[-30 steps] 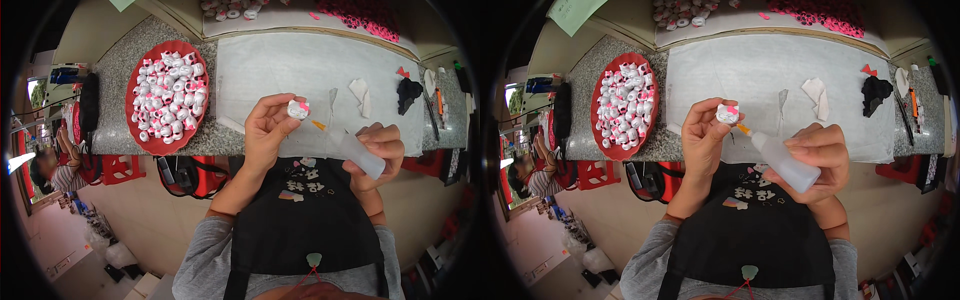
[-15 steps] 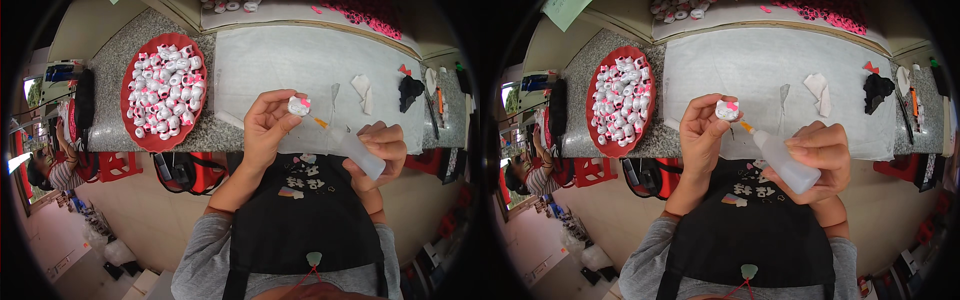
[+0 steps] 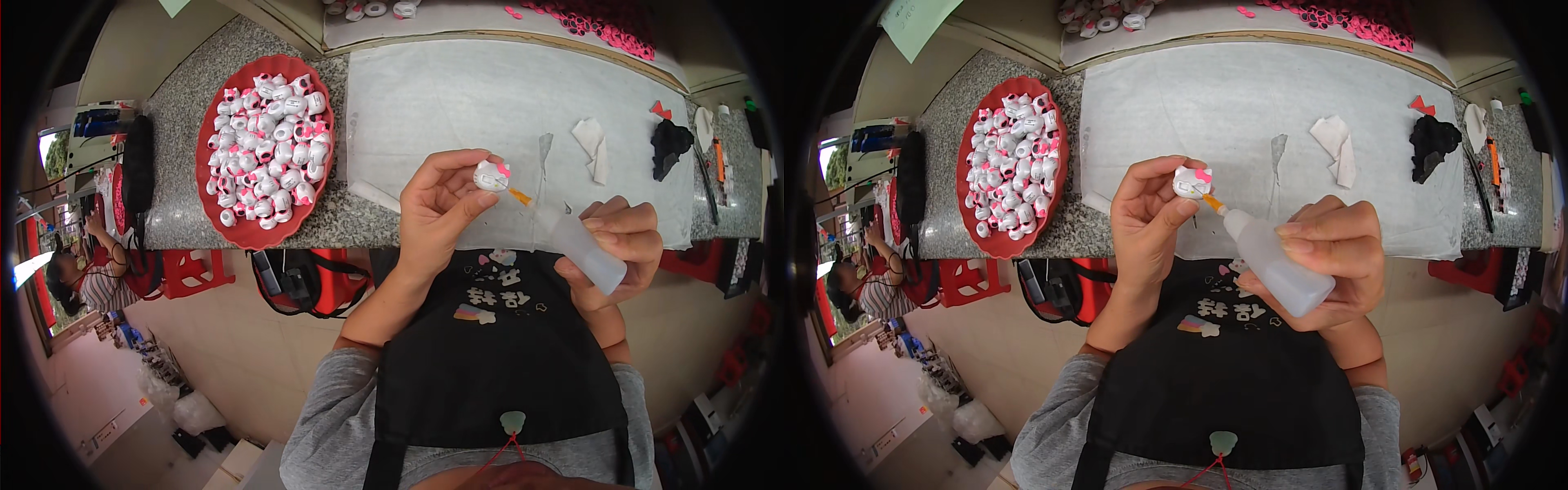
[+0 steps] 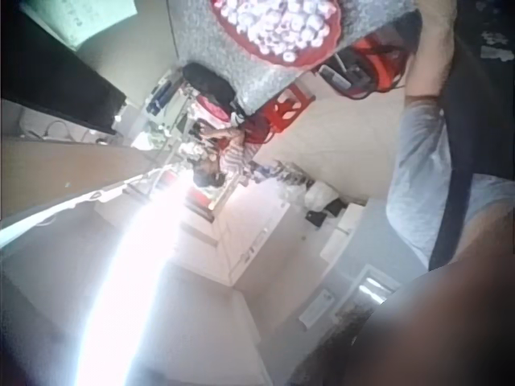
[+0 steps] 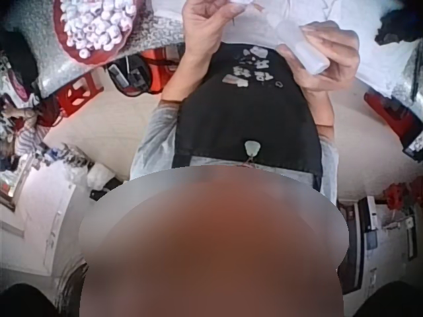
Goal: Glue small decorative pink bows onto white plastic toy heads at a factory workbench.
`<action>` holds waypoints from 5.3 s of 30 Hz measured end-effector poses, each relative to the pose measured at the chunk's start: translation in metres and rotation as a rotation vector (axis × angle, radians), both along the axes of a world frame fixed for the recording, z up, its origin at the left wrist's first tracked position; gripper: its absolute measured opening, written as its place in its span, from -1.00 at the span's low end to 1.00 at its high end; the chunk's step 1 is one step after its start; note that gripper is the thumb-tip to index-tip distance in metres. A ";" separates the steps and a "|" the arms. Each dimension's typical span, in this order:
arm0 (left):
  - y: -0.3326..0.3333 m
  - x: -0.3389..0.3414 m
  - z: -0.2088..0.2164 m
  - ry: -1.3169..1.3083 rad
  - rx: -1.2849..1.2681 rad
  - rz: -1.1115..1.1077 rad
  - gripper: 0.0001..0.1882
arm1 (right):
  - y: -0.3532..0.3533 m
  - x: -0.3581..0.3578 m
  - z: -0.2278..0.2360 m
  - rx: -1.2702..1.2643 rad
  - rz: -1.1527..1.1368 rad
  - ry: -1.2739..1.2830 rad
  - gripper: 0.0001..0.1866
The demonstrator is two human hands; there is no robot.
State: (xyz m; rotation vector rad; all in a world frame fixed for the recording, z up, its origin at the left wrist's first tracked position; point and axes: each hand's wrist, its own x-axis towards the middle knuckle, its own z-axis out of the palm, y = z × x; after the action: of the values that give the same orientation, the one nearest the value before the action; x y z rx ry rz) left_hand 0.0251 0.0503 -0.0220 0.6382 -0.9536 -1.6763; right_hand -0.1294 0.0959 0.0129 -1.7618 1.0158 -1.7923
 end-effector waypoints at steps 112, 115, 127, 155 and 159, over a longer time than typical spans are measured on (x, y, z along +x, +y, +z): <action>0.070 -0.004 0.043 -0.209 -0.209 0.250 -0.78 | -0.002 0.025 0.002 0.868 0.635 -0.521 -0.77; 0.061 0.019 0.041 -0.278 -0.209 0.274 -0.77 | -0.017 0.041 -0.001 0.892 0.689 -0.459 -0.68; 0.011 0.251 0.009 -0.966 0.146 0.815 -0.41 | -0.104 0.146 -0.023 0.764 0.467 -0.373 -0.48; -0.029 0.278 0.360 -0.132 -0.044 0.784 -0.49 | -0.068 0.073 0.057 0.637 0.884 -0.223 -0.56; -0.119 0.260 0.391 -0.306 -0.108 0.855 -0.51 | -0.060 0.034 0.054 0.703 0.689 -0.320 -0.59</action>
State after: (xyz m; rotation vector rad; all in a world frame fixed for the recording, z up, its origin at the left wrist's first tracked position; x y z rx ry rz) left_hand 0.2853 -0.0686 0.3687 1.0627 -0.8011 -0.7780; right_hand -0.0959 0.0359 0.0667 -1.1319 0.6614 -1.0493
